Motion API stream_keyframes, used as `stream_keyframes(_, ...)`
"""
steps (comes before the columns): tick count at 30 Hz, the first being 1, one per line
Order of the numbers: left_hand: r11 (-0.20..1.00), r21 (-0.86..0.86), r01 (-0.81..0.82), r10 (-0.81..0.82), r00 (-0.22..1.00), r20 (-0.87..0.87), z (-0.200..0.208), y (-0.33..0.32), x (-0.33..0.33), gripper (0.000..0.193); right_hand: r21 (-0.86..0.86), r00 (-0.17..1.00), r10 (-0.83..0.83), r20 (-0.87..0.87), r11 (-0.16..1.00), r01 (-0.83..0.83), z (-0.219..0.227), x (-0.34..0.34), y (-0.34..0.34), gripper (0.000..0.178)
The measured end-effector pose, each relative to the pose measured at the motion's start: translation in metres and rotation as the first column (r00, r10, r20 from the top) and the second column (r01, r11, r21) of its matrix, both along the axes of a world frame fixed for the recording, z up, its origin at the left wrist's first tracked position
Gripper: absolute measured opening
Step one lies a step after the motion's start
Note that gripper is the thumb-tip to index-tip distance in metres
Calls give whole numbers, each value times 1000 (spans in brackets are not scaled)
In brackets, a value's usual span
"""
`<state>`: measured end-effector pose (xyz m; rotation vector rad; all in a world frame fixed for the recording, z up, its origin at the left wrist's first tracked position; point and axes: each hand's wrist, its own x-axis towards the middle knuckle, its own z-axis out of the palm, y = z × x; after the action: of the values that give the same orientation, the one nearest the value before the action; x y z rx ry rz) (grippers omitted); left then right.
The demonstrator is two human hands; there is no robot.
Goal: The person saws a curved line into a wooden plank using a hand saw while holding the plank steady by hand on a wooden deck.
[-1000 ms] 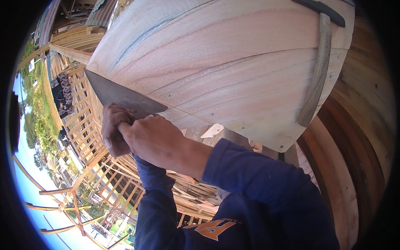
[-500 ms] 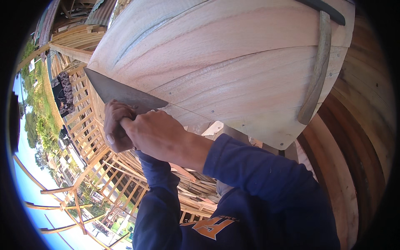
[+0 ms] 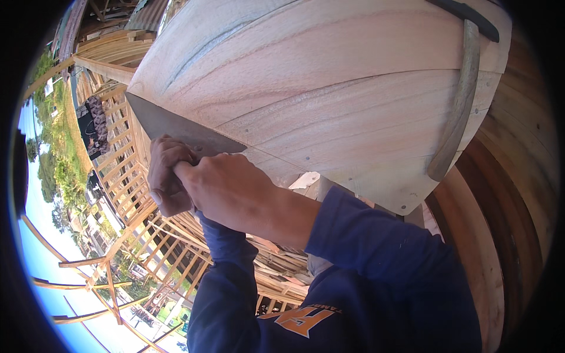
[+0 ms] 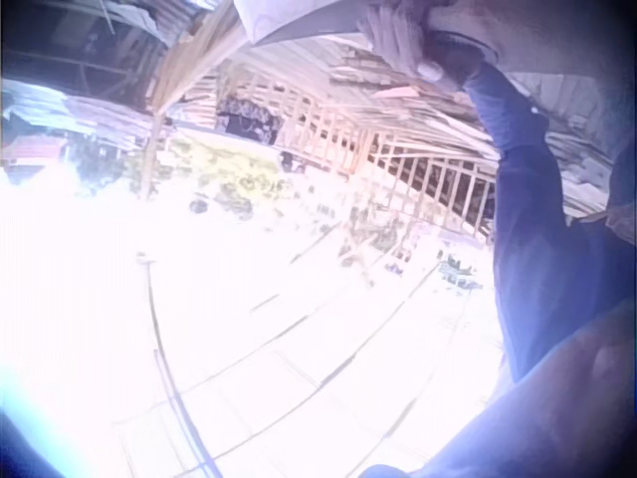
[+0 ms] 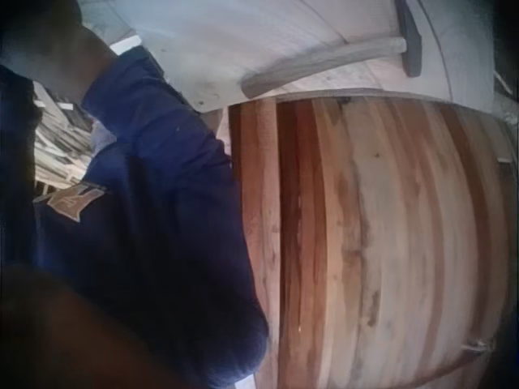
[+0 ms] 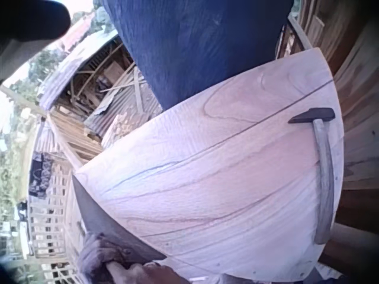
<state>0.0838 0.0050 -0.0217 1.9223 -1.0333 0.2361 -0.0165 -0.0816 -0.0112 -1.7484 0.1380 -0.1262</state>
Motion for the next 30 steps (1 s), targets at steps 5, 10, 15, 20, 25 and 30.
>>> stream_keyframes(5, 842, 243, 481, -479, 875, -73, 22, 13, -134, 43, -123, 999, 37, -12, 992, -39, 7, -170, -12, 15)
stream_keyframes(10, 920, 183, 347, -349, 937, -27, 11, 6, -103, 43, -156, 1000, 23, -12, 987, -24, 3, -134, -15, 13)
stream_keyframes(15, 998, -60, 11, -13, 999, -33, -3, 8, 18, 52, -29, 1000, -7, -25, 1000, 7, 1, 20, 13, 16)
stream_keyframes(20, 878, 216, 428, -425, 903, -61, 16, 14, -114, 36, -134, 1000, -1, -27, 991, -3, 2, -149, -2, 18)
stream_keyframes(25, 910, 186, 370, -378, 926, 7, 17, 13, -145, 34, -162, 997, 77, 3, 984, -75, 8, -171, -17, 12)
stream_keyframes(30, 990, 24, 139, -138, 990, -27, 3, 5, -23, 45, -65, 1000, 5, 21, 998, -4, -7, -26, 7, 11)
